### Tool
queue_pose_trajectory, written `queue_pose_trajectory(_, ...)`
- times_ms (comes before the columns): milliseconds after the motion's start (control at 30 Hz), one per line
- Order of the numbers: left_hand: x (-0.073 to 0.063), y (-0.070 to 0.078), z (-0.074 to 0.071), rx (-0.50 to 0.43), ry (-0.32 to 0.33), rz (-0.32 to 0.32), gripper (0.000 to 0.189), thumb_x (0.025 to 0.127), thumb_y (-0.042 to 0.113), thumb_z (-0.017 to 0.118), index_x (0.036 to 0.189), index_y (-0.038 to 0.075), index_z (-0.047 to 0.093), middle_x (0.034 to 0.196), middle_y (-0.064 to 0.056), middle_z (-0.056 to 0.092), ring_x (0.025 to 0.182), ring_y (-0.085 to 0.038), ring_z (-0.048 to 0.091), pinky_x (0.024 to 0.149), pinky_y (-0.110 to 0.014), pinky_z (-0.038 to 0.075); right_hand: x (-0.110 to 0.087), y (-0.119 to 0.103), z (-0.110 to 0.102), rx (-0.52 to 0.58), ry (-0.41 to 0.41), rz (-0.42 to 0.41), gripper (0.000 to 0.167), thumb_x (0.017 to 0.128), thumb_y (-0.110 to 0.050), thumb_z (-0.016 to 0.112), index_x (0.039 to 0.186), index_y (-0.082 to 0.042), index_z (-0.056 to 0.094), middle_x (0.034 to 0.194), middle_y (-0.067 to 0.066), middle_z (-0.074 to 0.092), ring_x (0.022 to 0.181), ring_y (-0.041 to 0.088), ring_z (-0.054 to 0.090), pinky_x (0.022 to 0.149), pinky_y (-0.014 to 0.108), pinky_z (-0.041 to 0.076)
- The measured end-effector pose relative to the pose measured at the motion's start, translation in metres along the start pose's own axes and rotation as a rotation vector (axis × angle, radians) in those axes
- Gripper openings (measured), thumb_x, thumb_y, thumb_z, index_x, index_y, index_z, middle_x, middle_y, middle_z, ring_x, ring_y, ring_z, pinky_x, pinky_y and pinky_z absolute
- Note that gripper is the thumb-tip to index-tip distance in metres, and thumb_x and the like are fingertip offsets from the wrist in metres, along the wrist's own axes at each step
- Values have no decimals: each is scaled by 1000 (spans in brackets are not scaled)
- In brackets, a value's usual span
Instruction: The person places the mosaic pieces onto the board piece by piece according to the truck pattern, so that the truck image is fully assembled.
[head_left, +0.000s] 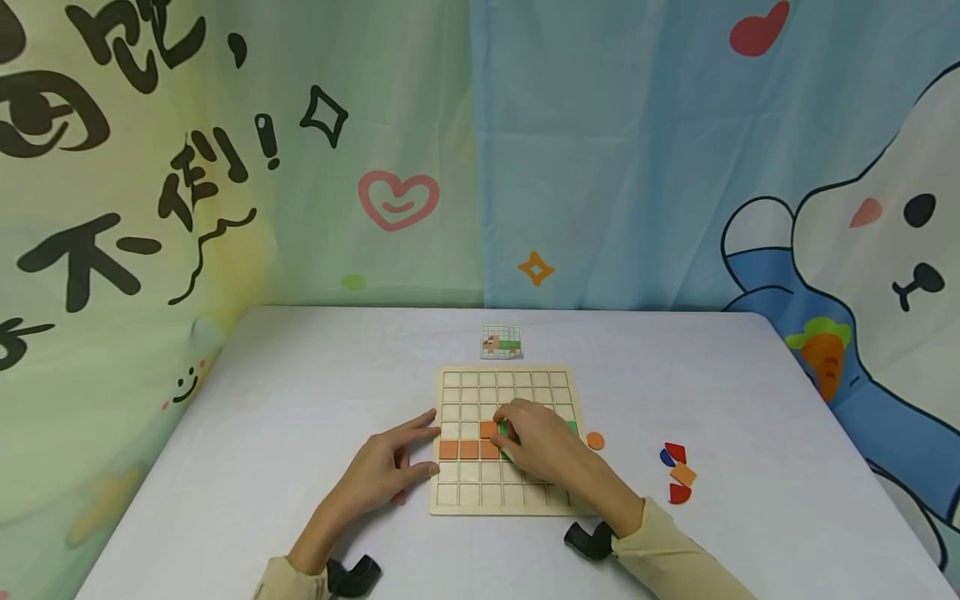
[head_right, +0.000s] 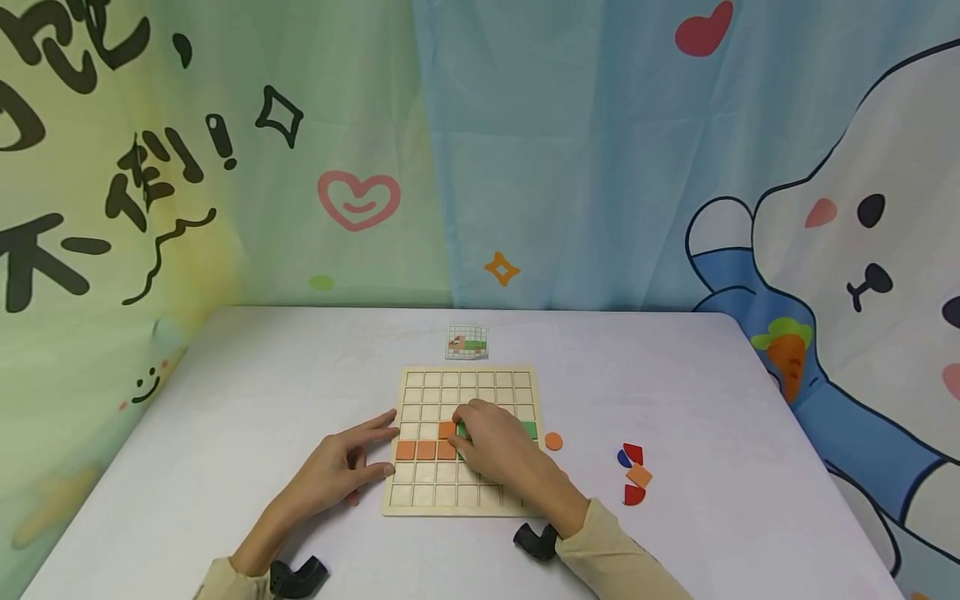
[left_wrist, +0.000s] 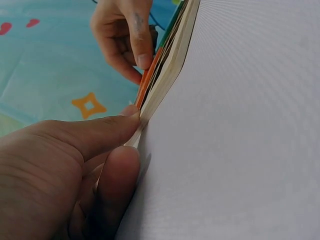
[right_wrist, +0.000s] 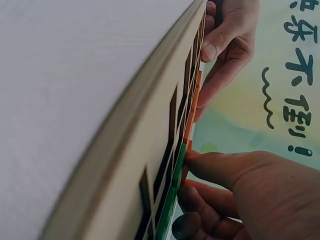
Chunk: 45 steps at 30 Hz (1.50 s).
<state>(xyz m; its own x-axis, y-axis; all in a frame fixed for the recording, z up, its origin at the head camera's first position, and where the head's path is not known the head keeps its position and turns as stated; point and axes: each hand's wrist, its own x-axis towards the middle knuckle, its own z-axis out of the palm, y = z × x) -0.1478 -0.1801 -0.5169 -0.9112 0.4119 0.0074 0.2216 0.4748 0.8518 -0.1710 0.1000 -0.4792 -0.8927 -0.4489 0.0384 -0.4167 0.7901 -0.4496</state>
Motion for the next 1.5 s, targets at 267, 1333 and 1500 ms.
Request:
queue_pose_trajectory(267, 1, 0, 1, -7, -5, -11, 57, 93, 23, 83, 145, 8, 65, 167, -6, 48, 42, -10, 55, 43, -28, 49, 0, -1, -1, 13, -13, 21, 20, 98, -22, 77, 111, -7, 75, 78, -6, 55, 69, 7, 48, 62, 23, 41)
queue_pose_trajectory(1333, 0, -1, 2, 31, 12, 6, 58, 92, 24, 84, 145, 7, 65, 165, -6, 50, 40, -7, 54, 47, -25, 49, -100, 62, -52, -35, 140, 119, 22, 94, -21, 81, 113, -11, 77, 85, -13, 59, 70, -1, 46, 62, 19, 41)
queue_pose_trajectory(1500, 0, -2, 1, 12, 8, -2, 59, 92, 24, 84, 146, 8, 64, 166, -6, 49, 41, -9, 54, 47, -25, 49, -118, 76, -56, -69, 147, 200, 25, 92, -21, 83, 113, -9, 77, 79, -11, 55, 67, 0, 41, 61, 21, 38)
